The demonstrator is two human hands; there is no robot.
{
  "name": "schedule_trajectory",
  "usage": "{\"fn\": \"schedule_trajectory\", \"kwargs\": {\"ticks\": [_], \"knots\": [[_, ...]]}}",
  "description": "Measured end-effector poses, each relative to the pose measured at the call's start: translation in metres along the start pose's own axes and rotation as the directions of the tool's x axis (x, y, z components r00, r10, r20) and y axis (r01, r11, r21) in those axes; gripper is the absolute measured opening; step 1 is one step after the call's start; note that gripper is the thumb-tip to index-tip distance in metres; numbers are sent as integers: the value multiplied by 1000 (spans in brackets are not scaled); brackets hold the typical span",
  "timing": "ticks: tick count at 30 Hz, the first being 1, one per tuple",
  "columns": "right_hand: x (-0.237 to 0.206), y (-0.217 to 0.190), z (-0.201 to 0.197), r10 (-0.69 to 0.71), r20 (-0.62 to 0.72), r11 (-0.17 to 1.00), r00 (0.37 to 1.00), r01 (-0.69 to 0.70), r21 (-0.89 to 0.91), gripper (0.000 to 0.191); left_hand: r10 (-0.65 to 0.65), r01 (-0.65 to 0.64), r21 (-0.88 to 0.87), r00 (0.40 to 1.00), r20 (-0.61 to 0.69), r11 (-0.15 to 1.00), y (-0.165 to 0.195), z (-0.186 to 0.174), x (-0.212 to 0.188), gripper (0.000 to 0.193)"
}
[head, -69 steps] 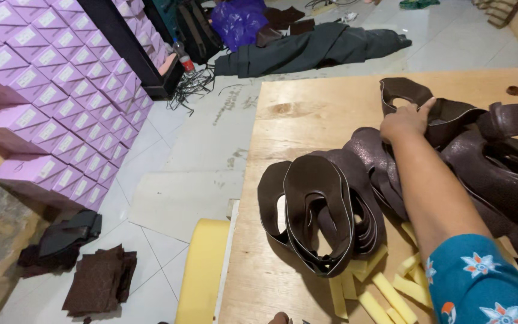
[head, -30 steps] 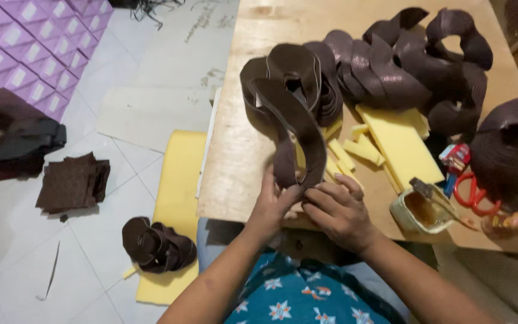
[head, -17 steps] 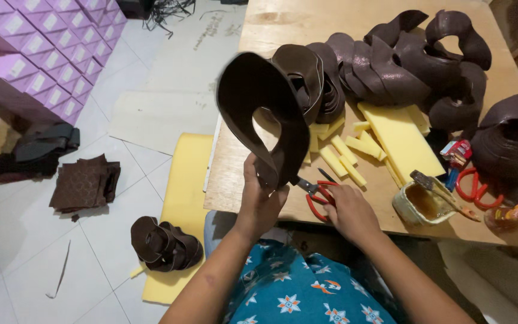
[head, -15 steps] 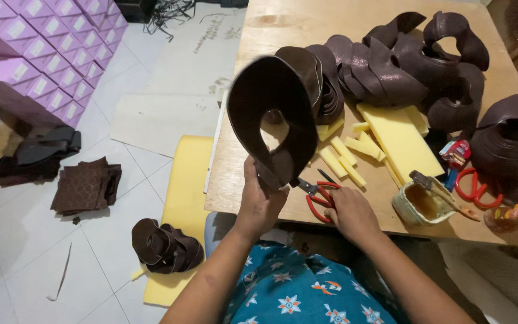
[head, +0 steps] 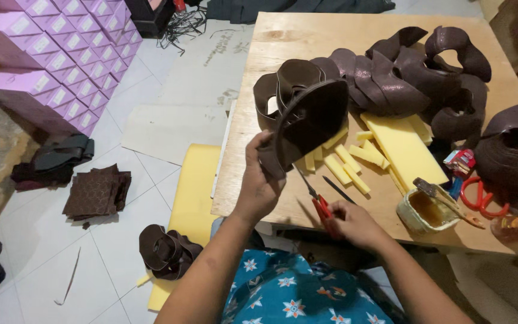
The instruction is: The person inserts yellow foam pieces into brown shoe upper parts and uses a pen-like tool to press and shape the foam inside. They then use scissors to trim excess foam and adjust the fit, repeating the process for multiple shoe parts.
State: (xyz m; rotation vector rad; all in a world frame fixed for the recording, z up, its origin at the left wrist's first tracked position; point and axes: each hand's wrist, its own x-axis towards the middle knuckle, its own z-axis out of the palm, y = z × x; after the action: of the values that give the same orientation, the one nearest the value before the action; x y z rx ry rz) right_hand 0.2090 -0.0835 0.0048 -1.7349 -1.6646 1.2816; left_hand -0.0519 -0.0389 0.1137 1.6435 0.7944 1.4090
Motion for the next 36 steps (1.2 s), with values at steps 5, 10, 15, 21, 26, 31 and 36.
{"fn": "schedule_trajectory", "kwargs": {"ticks": [5,10,15,21,26,31,36], "knots": [[-37,3,19,-66,145,880,987,-11,474,40,-35,35,5,998,-60,999,-11,-2,8,70],[-51,-14,18,-275,89,905,957,227,359,38,-52,47,-161,998,-27,986,-13,4,11,61],[-58,-32,15,-296,147,884,944,213,416,52,-78,85,-245,996,40,966,-9,7,12,59],[-63,-47,13,-168,205,827,964,24,562,53,-33,33,25,999,4,999,-7,5,8,71],[-58,-45,14,-59,179,869,982,-37,493,40,-173,175,-156,985,24,972,-9,8,5,71],[-51,-38,18,-63,155,852,986,-27,523,35,-231,222,-304,973,5,926,-9,13,6,69],[-52,-34,19,8,177,807,984,-110,580,33,-306,278,-416,952,-3,866,-4,13,9,72]]}}
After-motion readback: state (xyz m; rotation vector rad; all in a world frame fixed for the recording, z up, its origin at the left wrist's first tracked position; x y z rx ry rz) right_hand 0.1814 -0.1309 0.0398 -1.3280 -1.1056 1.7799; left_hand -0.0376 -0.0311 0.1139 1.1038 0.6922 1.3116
